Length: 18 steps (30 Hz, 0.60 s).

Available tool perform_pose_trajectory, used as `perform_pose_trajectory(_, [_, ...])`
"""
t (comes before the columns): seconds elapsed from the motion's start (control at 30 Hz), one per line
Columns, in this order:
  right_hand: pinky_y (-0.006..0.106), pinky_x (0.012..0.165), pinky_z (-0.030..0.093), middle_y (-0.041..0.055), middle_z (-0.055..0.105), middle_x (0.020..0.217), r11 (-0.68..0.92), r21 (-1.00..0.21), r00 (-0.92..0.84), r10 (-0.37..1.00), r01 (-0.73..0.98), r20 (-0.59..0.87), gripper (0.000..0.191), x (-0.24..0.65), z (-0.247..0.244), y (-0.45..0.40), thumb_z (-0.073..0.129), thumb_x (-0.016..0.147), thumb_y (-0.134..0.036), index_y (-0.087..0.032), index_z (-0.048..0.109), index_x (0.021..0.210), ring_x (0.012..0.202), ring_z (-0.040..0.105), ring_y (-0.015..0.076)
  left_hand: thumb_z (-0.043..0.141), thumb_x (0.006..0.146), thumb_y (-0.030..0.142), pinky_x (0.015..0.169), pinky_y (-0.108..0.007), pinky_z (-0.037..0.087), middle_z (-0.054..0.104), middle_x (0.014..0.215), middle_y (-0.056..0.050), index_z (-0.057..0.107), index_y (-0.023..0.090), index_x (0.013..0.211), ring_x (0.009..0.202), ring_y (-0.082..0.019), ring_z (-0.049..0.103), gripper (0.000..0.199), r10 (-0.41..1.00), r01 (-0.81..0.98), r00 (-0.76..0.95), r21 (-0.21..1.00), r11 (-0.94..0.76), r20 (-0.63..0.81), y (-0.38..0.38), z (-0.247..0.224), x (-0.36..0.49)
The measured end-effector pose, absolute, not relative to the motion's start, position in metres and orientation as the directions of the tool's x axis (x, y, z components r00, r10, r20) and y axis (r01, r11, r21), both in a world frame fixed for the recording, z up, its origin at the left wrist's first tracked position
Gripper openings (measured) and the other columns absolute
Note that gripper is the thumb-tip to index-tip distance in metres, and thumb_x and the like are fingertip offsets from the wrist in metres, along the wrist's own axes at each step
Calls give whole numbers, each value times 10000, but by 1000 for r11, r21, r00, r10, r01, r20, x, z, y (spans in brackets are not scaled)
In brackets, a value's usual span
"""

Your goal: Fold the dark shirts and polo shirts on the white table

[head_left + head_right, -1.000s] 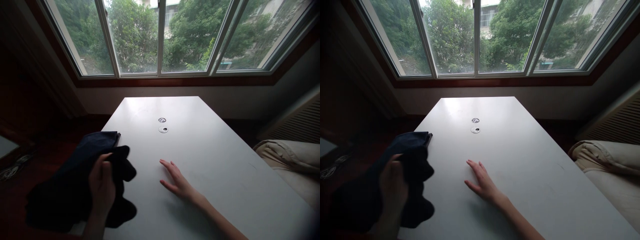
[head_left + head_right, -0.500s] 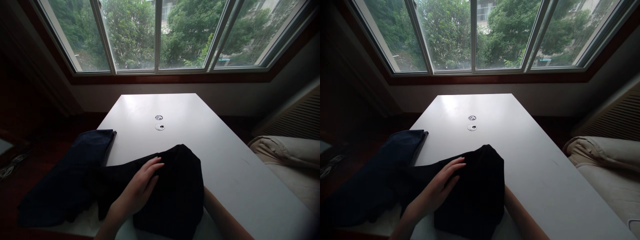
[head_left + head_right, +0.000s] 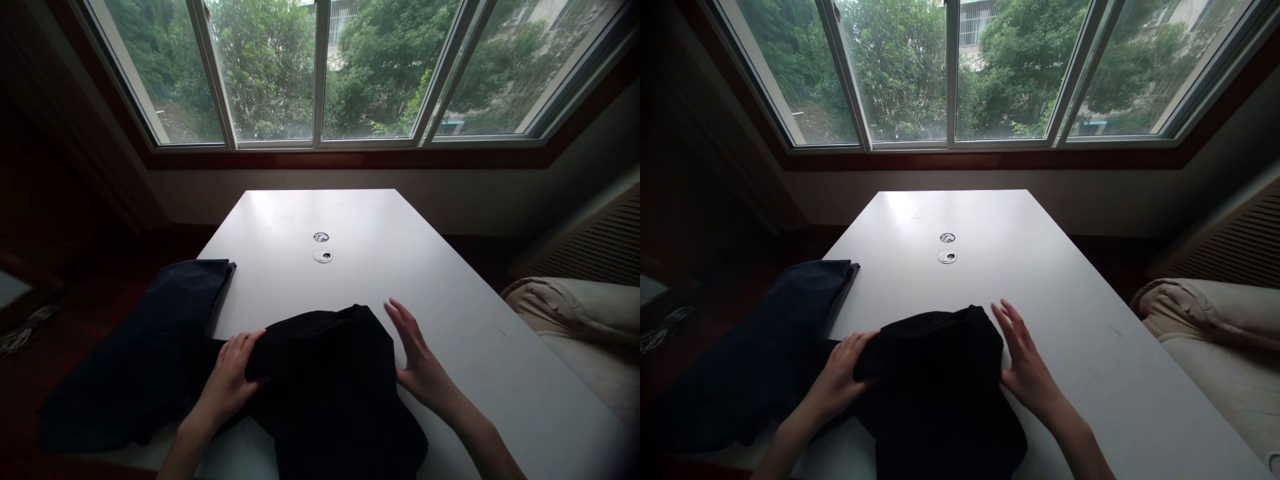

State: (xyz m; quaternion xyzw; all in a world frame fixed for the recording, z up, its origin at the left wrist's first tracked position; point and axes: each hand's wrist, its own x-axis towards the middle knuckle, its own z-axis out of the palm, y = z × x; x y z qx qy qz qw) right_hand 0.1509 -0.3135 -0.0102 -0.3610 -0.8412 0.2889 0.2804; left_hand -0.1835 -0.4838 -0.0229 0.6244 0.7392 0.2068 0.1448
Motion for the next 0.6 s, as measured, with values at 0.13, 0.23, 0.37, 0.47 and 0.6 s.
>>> perform_pose_trajectory(0.13, [601,1165,166,1,180,1602,821,-377,-790,543,428,285,774,159,-15,-337,391,743,50,-385,475,1377,1469,169,275,525,691,76,1038,-442,378,620,1199,-81,523,234,1287,1150,-265,550,616,990,835,-139,541,105,23,-470,-15,-166])
perform_pose_trajectory(0.23, [608,1171,107,32,398,1511,869,-390,-871,420,305,254,597,155,-16,-348,424,683,44,-287,648,1127,1435,275,278,482,663,39,1031,-385,389,635,1204,-70,558,234,1251,1147,-240,564,624,991,777,-137,621,106,2,-468,-9,-155])
perform_pose_trajectory(0.37, [542,1156,231,66,677,1145,696,-691,-771,544,194,332,257,155,0,-351,440,819,-135,-231,649,933,1197,560,263,473,713,71,999,-338,414,656,1194,-71,598,229,1217,1131,-240,583,543,989,650,-117,746,146,-91,-483,13,-137])
perform_pose_trajectory(0.47, [408,920,498,57,707,921,420,-900,-565,773,118,287,239,164,22,-348,425,887,-312,-226,647,903,911,657,240,470,812,178,891,-303,471,691,1111,-55,629,220,1170,1018,-235,629,395,958,487,-23,833,261,-286,-508,35,-124])
perform_pose_trajectory(0.6, [306,594,528,22,641,686,84,-990,-457,889,112,24,216,180,39,-337,541,842,-426,-236,628,786,641,608,196,527,855,419,783,-316,509,717,961,-41,699,208,1017,878,-257,653,317,789,470,68,717,515,-611,-548,47,-113])
